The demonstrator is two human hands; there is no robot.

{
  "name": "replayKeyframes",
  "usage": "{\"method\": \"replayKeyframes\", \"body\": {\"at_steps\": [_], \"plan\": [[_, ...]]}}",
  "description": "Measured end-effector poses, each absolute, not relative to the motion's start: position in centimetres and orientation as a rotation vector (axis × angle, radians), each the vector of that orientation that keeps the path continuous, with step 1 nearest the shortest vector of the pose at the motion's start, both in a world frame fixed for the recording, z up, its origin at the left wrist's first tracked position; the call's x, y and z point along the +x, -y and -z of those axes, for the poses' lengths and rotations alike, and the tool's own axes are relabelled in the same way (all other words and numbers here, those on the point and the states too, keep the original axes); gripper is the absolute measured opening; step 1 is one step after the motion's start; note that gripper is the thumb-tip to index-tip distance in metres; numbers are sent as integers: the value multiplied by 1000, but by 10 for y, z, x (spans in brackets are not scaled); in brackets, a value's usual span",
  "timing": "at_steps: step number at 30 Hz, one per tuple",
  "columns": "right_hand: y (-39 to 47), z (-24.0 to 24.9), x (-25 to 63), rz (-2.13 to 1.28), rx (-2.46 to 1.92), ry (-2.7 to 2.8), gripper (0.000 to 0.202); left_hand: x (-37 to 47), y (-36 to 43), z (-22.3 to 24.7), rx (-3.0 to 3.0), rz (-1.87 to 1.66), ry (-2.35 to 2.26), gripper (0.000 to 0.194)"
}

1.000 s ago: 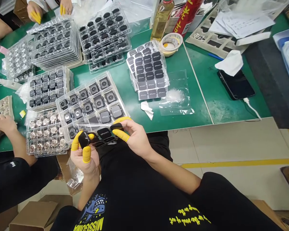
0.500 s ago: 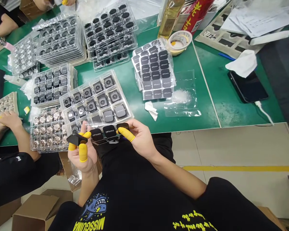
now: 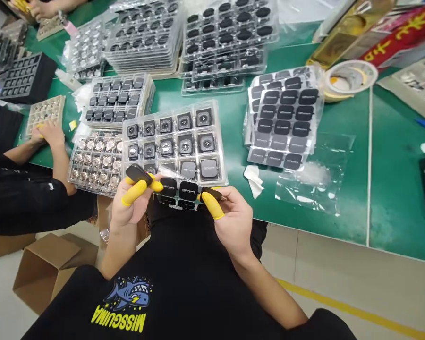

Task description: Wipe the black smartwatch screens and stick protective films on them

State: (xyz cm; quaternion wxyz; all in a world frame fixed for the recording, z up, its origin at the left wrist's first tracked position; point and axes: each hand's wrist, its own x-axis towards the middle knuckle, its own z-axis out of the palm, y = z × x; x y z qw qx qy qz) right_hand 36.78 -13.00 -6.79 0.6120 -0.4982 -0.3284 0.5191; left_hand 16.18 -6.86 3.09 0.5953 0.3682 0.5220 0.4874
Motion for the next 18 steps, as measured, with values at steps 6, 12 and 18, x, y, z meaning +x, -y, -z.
{"method": "replayKeyframes", "body": {"at_steps": [6,12,18], "plan": [[124,66,381,-1290,-1082,810,18,160,68,-23,857,-1195,-1264,39],[118,65,388,-1444,-1155,755,31,152,73,-42,891,-1140,-1243,33],[111,62,383,-1453,-1192,694,33,141,83,-37,1029,-928,-1253,35]]}}
